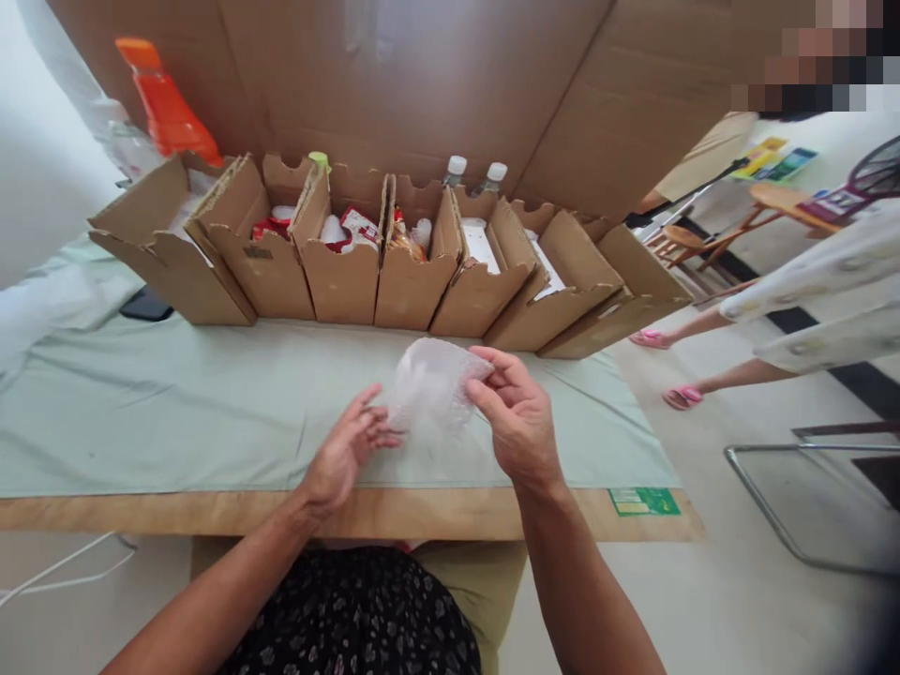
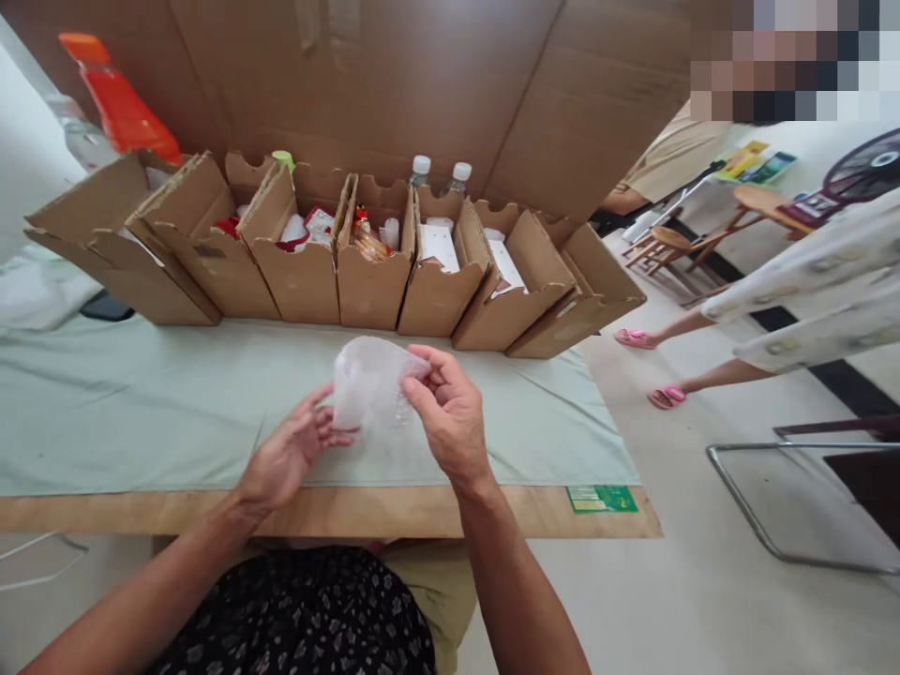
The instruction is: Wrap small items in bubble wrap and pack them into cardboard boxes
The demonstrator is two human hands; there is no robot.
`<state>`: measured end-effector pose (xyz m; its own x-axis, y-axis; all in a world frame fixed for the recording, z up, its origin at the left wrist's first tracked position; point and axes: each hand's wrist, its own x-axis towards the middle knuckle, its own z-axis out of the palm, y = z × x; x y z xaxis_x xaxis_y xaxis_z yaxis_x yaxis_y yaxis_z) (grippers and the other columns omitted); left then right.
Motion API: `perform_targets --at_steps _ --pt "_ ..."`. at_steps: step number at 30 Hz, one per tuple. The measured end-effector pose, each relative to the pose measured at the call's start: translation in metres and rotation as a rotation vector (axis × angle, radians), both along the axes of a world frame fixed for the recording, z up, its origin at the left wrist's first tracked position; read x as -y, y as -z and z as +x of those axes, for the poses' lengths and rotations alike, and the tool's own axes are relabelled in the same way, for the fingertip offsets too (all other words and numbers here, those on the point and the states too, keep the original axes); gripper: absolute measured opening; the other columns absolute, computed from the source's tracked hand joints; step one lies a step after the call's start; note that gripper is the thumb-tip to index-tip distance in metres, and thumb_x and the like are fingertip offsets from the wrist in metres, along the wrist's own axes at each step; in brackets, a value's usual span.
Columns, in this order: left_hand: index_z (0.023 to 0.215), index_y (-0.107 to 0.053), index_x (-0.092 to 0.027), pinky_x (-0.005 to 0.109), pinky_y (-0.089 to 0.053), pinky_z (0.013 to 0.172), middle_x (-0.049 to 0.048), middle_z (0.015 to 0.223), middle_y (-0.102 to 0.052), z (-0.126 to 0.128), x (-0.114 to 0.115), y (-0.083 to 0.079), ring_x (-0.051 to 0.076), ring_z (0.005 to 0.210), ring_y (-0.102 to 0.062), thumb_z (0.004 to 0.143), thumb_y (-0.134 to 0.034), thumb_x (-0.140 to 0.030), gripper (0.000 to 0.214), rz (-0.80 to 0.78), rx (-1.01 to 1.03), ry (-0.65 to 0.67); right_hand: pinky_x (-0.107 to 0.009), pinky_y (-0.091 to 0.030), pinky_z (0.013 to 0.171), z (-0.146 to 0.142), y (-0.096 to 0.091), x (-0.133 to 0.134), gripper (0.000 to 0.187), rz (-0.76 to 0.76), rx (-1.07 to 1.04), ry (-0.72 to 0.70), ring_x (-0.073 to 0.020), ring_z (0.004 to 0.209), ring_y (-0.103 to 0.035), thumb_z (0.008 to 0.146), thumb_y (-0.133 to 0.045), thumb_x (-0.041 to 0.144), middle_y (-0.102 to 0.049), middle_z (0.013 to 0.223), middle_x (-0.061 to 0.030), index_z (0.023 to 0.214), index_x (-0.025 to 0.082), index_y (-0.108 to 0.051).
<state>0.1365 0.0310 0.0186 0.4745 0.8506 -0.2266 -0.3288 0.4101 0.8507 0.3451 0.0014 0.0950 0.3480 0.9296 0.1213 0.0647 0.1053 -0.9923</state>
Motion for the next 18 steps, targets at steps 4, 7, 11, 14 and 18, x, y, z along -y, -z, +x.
perform_targets --at_steps 4,7,11,14,18 --pt "0.154 -0.040 -0.022 0.052 -0.042 0.114 0.0159 0.150 -0.055 -0.029 -0.017 -0.010 0.031 0.137 -0.055 0.090 -0.066 -0.050 0.074 0.471 -0.331 -0.268 -0.031 -0.052 0.072 0.002 -0.009 0.000 0.014 0.030 0.131 -0.047 -0.0167 0.079 -0.064 0.086 -0.071 0.030 -0.073 0.089 -0.0004 0.100 0.027 -0.075" --pt "0.159 -0.034 -0.027 0.056 -0.031 0.124 0.0143 0.165 -0.040 -0.032 -0.027 -0.039 0.034 0.154 -0.036 0.085 -0.075 -0.047 0.087 0.866 -0.543 -0.219 -0.029 -0.051 0.073 -0.007 -0.019 -0.001 0.011 0.063 0.282 -0.176 -0.0152 0.078 -0.065 0.089 -0.069 0.023 -0.074 0.086 0.0000 0.096 0.025 -0.077" --pt "0.151 -0.047 -0.024 0.059 -0.026 0.127 0.0133 0.156 -0.054 -0.020 -0.039 -0.065 0.034 0.156 -0.034 0.085 -0.074 -0.038 0.073 1.145 -0.642 0.010 -0.030 -0.051 0.075 -0.020 -0.045 0.005 0.014 0.149 0.428 -0.486 -0.0155 0.079 -0.067 0.095 -0.065 0.018 -0.075 0.086 -0.0021 0.095 0.024 -0.078" --pt "0.115 -0.072 -0.023 0.059 -0.028 0.124 0.0073 0.121 -0.076 -0.021 -0.045 -0.058 0.031 0.133 -0.060 0.089 -0.064 -0.031 0.028 1.094 -0.663 0.210 -0.029 -0.051 0.070 -0.013 -0.063 0.016 0.013 0.197 0.334 -0.535 -0.0160 0.077 -0.066 0.096 -0.065 0.021 -0.074 0.085 -0.0031 0.096 0.024 -0.078" --pt "0.086 -0.074 -0.021 0.035 -0.055 0.084 0.0038 0.089 -0.076 -0.046 -0.049 -0.047 0.021 0.087 -0.069 0.092 -0.058 -0.040 0.026 0.739 -0.640 0.383 -0.026 -0.048 0.062 0.015 -0.062 0.025 0.006 0.147 0.128 -0.218 -0.0146 0.071 -0.062 0.090 -0.075 0.030 -0.071 0.082 -0.0015 0.089 0.026 -0.079"
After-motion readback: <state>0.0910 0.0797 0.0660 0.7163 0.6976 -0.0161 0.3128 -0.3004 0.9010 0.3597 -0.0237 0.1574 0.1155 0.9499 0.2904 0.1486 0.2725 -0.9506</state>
